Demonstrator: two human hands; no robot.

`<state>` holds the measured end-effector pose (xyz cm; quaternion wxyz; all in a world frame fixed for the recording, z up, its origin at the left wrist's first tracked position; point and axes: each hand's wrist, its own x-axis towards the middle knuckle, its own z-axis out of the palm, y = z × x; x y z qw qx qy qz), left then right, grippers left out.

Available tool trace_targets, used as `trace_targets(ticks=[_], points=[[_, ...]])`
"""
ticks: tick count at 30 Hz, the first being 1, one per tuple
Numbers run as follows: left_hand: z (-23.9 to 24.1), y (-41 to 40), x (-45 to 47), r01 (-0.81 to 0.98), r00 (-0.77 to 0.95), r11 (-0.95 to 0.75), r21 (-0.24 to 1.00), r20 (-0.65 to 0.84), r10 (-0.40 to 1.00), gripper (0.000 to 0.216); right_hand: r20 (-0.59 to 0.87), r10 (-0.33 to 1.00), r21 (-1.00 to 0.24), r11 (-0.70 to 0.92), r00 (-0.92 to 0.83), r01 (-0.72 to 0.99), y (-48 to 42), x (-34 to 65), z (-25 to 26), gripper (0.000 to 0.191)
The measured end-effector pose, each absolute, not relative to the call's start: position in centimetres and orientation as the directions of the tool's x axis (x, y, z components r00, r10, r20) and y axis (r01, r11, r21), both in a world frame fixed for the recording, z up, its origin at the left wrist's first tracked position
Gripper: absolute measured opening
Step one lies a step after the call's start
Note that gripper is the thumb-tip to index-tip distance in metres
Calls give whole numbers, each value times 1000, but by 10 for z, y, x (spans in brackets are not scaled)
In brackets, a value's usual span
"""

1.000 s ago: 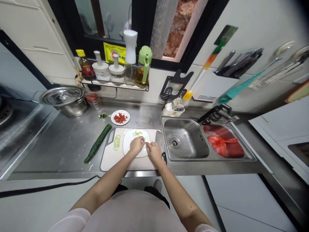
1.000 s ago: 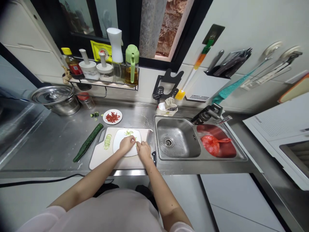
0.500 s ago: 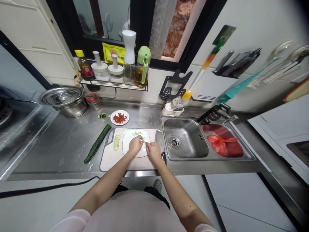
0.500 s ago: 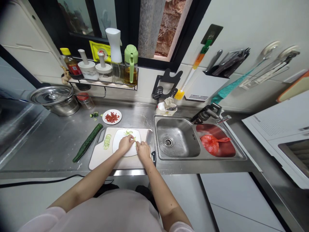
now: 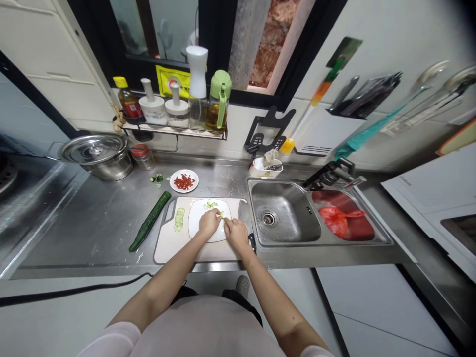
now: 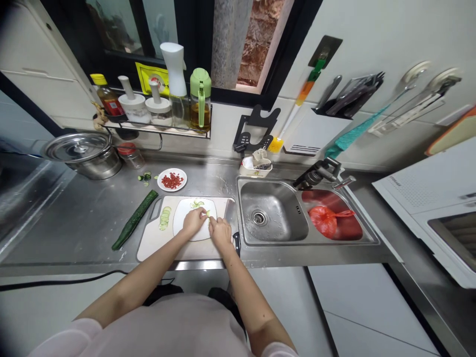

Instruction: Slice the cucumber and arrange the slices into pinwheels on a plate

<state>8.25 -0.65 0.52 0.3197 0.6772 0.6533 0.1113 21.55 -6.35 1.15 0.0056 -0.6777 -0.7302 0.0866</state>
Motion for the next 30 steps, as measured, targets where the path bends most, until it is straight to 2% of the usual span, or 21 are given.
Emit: trace_targets(ticks=[9,30], points=[[3,-7,84,802,129,43,596,-243,961,21,-133,989,-122,42,-58,992,-62,215,9,35],[7,-3,84,812,154,48,582,-293,944,19,-178,980,-135,64,-87,989,-59,219,19,35]])
